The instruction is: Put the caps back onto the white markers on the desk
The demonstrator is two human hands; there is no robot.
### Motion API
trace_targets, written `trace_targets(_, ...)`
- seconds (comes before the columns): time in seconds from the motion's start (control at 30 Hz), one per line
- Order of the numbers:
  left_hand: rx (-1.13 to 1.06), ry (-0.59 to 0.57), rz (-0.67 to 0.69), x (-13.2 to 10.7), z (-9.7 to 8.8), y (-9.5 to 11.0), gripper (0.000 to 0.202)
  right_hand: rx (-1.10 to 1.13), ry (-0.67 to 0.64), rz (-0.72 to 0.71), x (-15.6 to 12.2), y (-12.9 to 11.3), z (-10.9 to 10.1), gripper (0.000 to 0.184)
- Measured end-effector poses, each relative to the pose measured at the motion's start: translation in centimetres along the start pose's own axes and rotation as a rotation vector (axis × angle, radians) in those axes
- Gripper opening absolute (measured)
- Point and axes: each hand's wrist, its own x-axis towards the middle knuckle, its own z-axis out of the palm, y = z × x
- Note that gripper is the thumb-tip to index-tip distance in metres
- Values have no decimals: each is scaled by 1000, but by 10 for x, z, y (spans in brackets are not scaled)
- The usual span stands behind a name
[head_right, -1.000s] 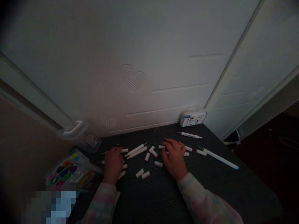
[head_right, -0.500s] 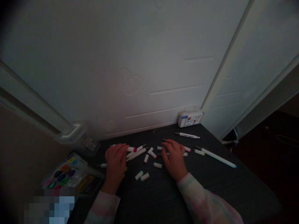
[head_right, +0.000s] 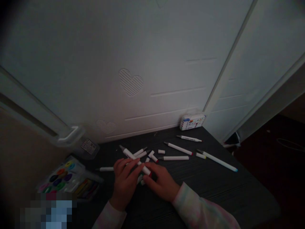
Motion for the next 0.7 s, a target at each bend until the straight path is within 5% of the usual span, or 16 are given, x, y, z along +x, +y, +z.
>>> trace_targets(0.33, -6, 54, -170, -11, 12, 0, 31, 490, 173, 319, 9, 5, -1, 31)
trace_targets(0.53, 39, -146, -40, -19, 16, 21, 30, 1000, 368, 453, 19, 12, -13, 32)
trace_targets(0.7, 20, -209, 60, -25, 26, 36, 27, 1238, 485, 410, 22, 12, -30, 25)
